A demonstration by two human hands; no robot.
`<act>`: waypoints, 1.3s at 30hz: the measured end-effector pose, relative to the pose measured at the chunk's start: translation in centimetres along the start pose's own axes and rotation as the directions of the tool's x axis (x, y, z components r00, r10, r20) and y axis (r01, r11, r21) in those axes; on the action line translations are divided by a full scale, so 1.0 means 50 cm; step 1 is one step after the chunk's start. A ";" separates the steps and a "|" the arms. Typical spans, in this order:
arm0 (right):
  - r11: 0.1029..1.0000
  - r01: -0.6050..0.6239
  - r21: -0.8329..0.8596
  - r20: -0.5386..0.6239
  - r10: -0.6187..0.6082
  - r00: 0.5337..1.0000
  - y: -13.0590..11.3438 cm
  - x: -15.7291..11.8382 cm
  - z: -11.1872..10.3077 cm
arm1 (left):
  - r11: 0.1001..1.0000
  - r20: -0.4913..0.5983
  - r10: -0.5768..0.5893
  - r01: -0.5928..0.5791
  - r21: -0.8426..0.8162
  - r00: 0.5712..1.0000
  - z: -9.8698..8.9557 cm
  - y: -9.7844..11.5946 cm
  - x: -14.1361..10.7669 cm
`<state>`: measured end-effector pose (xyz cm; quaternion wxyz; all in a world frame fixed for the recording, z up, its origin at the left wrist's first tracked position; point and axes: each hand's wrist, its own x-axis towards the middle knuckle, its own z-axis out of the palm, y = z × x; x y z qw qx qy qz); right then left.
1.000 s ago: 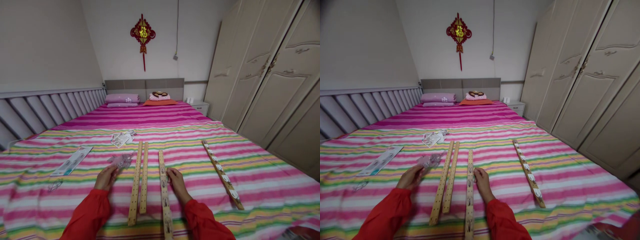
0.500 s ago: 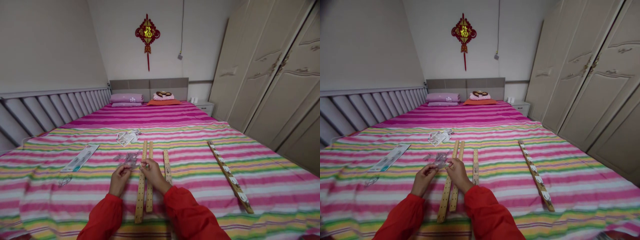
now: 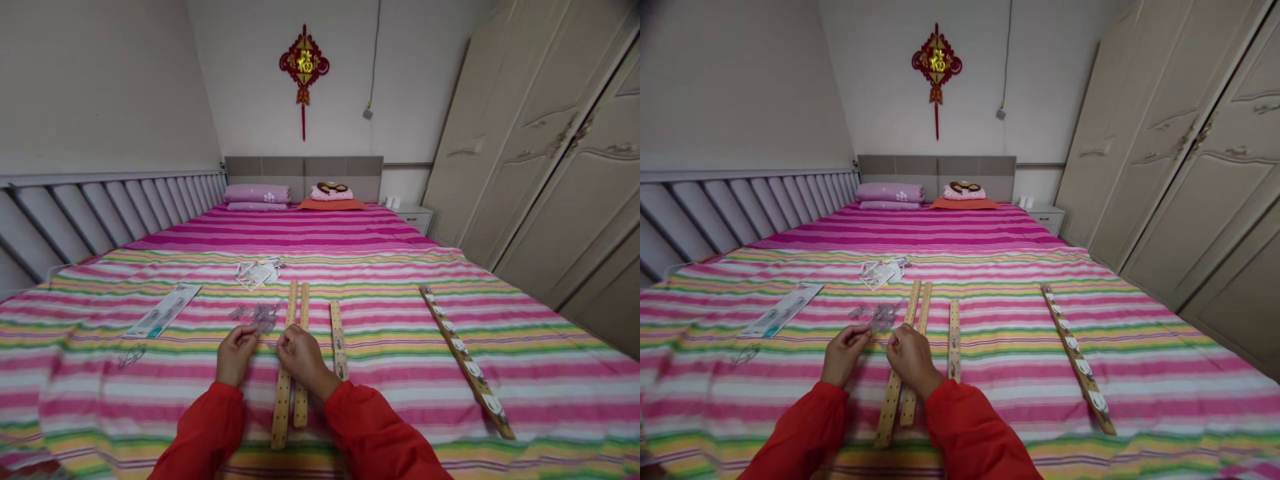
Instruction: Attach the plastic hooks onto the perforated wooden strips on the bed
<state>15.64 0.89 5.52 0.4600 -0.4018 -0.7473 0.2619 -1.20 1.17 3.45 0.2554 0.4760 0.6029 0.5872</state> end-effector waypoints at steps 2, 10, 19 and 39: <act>0.987 -0.068 0.147 -0.034 0.073 0.997 0.012 -0.001 -0.006 | 0.999 -0.009 0.028 -0.028 0.042 1.000 -0.002 -0.019 0.016; 0.631 -0.372 0.681 0.011 0.499 0.867 0.047 -0.019 -0.092 | 0.901 0.154 0.201 -0.245 0.358 0.967 -0.007 -0.079 0.030; 0.628 -0.336 0.702 -0.075 0.534 0.842 0.045 -0.074 -0.165 | 0.873 0.108 0.156 -0.188 0.449 0.982 0.019 0.024 -0.006; 0.934 0.254 -0.251 -0.096 -0.285 0.954 0.020 -0.175 -0.222 | 0.901 0.605 -0.265 0.416 -0.121 0.751 0.188 0.131 -0.128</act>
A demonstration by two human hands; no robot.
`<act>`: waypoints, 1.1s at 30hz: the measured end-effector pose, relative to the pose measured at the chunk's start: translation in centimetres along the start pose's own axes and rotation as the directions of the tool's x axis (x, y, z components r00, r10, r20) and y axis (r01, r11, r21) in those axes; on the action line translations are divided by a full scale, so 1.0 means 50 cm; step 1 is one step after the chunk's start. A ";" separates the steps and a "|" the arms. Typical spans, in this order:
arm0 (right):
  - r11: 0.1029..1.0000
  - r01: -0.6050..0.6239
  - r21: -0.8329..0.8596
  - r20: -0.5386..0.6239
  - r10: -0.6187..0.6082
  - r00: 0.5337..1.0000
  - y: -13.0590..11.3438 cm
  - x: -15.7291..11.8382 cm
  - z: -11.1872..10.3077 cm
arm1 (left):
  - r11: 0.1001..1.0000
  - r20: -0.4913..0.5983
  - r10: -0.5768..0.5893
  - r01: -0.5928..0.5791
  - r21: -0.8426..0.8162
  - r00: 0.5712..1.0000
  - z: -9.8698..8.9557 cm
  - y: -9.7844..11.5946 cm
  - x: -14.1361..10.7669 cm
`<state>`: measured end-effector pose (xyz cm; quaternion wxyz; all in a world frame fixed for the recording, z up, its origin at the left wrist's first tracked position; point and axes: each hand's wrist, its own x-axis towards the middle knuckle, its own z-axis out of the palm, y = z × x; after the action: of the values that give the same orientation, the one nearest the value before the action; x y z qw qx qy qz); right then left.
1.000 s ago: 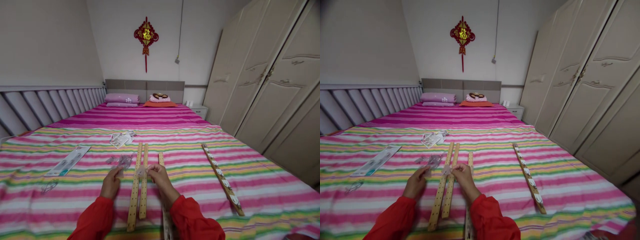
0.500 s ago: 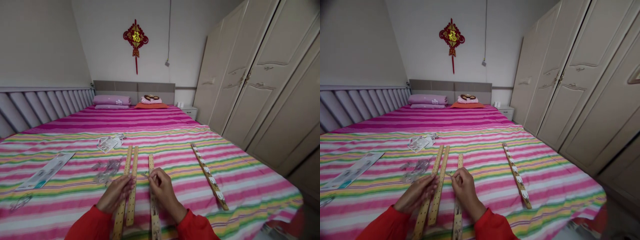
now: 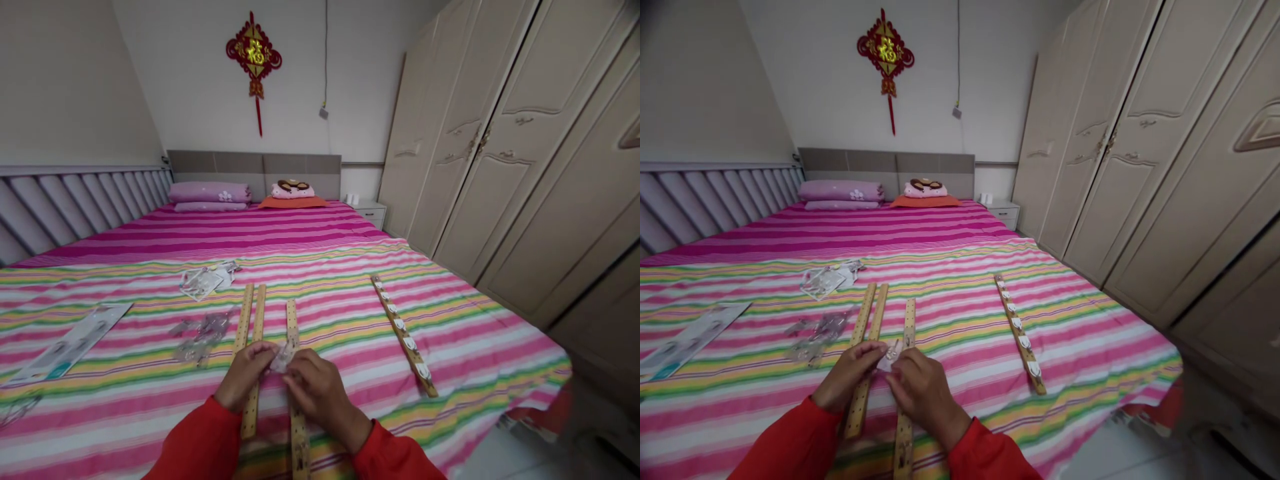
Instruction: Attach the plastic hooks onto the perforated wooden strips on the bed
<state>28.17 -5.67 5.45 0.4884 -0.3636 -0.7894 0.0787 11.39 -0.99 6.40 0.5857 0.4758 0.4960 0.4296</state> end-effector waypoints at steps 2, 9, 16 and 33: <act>0.986 -0.122 0.111 -0.117 0.135 0.984 0.004 0.013 -0.009 | 0.975 0.050 0.123 -0.130 0.178 0.991 0.002 0.007 0.002; 0.794 -0.418 0.440 0.024 0.456 0.890 0.058 0.043 0.000 | 0.833 0.267 0.235 -0.335 0.440 0.935 0.016 0.025 0.006; 0.427 -0.611 0.667 0.243 0.651 0.719 0.095 0.040 0.025 | 0.890 0.209 0.193 -0.261 0.374 0.959 0.020 0.042 0.034; 0.202 -0.639 0.742 0.175 0.862 0.476 0.191 0.110 0.108 | 0.987 -0.182 -0.060 0.030 -0.161 0.981 0.044 -0.002 0.180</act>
<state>27.04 6.05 2.02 0.5887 -0.4833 -0.3230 0.5617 14.82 7.49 4.85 0.5820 0.3744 0.5238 0.4967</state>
